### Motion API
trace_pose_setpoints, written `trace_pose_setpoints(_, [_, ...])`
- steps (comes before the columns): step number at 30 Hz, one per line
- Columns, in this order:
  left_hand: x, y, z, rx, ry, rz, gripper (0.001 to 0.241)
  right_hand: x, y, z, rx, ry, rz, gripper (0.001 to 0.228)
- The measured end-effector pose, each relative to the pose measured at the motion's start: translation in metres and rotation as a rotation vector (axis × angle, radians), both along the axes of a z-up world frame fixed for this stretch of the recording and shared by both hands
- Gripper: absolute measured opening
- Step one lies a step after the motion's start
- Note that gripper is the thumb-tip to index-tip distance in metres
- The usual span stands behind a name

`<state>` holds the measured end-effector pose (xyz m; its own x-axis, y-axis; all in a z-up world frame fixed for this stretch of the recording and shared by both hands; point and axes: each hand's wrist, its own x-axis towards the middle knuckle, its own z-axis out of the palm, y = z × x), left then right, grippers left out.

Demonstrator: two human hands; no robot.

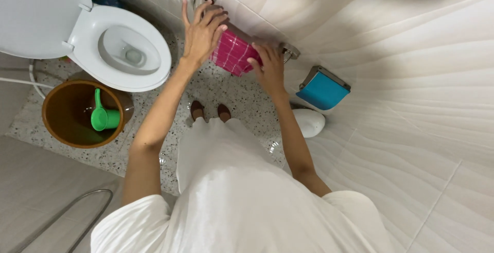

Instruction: The person scoops water from a bucket using a green scoop and pours it into the toilet bowl. They then wipe the toilet paper holder and the shower faucet with a pink cloth. Finally, they use a handheld shower head to rinse the floor.

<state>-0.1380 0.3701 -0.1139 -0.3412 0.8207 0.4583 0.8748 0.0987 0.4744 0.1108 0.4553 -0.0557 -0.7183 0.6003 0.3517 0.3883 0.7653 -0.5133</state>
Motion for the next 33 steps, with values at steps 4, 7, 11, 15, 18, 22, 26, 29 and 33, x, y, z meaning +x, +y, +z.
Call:
trace_pose_setpoints(4, [-0.001, -0.004, 0.017, -0.08, -0.054, -0.017, 0.037, 0.005, 0.004, -0.024, 0.036, -0.117, 0.087, 0.052])
trace_pose_setpoints(7, [0.003, -0.01, 0.027, -0.141, -0.146, -0.021, 0.039, 0.015, 0.0, -0.027, 0.024, -0.17, 0.104, 0.06])
trace_pose_setpoints(11, [0.005, -0.011, 0.025, -0.061, -0.312, -0.008, 0.042, 0.013, 0.005, -0.018, -0.004, -0.173, 0.142, 0.065])
trace_pose_setpoints(15, [0.013, -0.048, -0.034, 0.076, -0.416, 0.195, 0.048, 0.012, -0.008, -0.012, 0.036, -0.097, 0.186, 0.066])
trace_pose_setpoints(18, [0.027, -0.113, -0.081, 0.147, -0.504, 0.586, 0.05, 0.009, -0.028, -0.032, 0.114, 0.005, 0.231, 0.058])
trace_pose_setpoints(22, [0.067, -0.227, -0.136, -0.385, -0.752, 0.898, 0.055, -0.003, -0.07, -0.055, -0.051, -0.026, 0.52, 0.049])
trace_pose_setpoints(26, [0.13, -0.348, -0.226, -0.814, -1.01, 0.818, 0.063, -0.017, -0.098, -0.071, -0.515, -0.495, 0.897, 0.054])
trace_pose_setpoints(29, [0.18, -0.388, -0.201, -0.965, -1.062, 0.95, 0.063, -0.025, -0.114, -0.085, -0.452, -0.815, 1.025, 0.06])
trace_pose_setpoints(33, [0.228, -0.437, -0.208, -0.96, -1.145, 1.159, 0.062, -0.032, -0.124, -0.118, -0.268, -0.871, 1.126, 0.061])
